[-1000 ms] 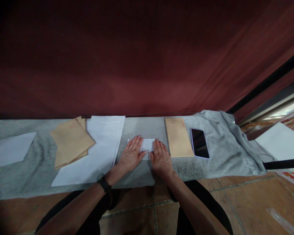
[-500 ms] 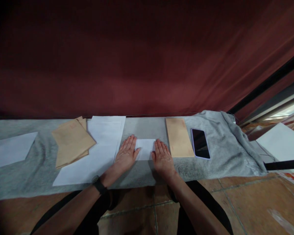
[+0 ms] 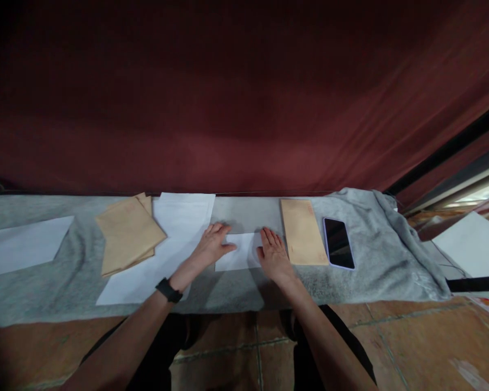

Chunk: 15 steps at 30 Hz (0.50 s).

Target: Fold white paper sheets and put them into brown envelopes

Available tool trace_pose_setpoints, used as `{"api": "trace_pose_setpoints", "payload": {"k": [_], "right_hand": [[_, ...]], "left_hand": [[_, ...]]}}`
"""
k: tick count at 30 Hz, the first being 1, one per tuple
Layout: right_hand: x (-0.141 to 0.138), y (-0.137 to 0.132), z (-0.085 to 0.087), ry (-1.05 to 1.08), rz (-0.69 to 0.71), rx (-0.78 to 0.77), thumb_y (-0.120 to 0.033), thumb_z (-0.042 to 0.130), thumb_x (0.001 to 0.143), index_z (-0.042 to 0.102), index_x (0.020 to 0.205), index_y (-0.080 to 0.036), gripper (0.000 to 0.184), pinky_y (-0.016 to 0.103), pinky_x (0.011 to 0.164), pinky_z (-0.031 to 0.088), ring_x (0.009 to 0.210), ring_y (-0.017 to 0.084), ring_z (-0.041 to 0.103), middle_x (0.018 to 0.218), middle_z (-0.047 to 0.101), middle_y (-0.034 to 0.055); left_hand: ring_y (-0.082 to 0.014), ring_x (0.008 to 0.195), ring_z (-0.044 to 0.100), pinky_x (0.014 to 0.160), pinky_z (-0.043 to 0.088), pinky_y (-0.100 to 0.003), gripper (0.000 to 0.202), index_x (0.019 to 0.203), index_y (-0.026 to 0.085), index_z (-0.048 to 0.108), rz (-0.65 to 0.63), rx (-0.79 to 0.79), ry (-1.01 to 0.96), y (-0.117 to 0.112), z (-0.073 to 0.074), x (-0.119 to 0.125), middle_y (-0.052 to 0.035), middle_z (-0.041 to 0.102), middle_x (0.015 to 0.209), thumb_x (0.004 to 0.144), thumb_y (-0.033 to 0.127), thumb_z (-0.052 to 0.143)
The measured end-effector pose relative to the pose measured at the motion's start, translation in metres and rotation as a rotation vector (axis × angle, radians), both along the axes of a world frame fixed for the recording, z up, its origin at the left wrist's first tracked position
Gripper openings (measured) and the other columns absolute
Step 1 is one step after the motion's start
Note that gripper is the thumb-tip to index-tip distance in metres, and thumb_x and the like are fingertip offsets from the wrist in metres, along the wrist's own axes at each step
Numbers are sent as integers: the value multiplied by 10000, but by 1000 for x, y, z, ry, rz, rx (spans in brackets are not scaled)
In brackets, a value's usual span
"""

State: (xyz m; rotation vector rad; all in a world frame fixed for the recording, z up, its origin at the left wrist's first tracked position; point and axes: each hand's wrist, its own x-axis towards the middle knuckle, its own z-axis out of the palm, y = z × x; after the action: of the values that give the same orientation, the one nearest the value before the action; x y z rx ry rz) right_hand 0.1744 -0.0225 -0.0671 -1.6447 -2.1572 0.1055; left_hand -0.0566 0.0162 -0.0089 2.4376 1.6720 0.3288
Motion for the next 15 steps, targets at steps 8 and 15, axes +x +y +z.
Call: {"api": "trace_pose_setpoints", "payload": {"k": [8, 15], "right_hand": [[9, 18, 32, 416, -91, 36, -316, 402, 980, 549, 1416, -133, 495, 514, 1092, 458, 1278, 297, 583, 1366, 634, 180], [26, 18, 56, 733, -197, 18, -372, 429, 957, 673, 1257, -160, 441, 461, 1047, 495, 1175, 267, 649, 1240, 715, 126]], "left_hand": [[-228, 962, 643, 881, 523, -368, 38, 941, 198, 665, -62, 140, -355, -5, 13, -2, -59, 683, 972, 927, 193, 630], [-209, 1139, 624, 1010, 490, -383, 190, 981, 212, 669, -348, 230, -429, -27, 14, -9, -59, 701, 1188, 977, 129, 498]]}}
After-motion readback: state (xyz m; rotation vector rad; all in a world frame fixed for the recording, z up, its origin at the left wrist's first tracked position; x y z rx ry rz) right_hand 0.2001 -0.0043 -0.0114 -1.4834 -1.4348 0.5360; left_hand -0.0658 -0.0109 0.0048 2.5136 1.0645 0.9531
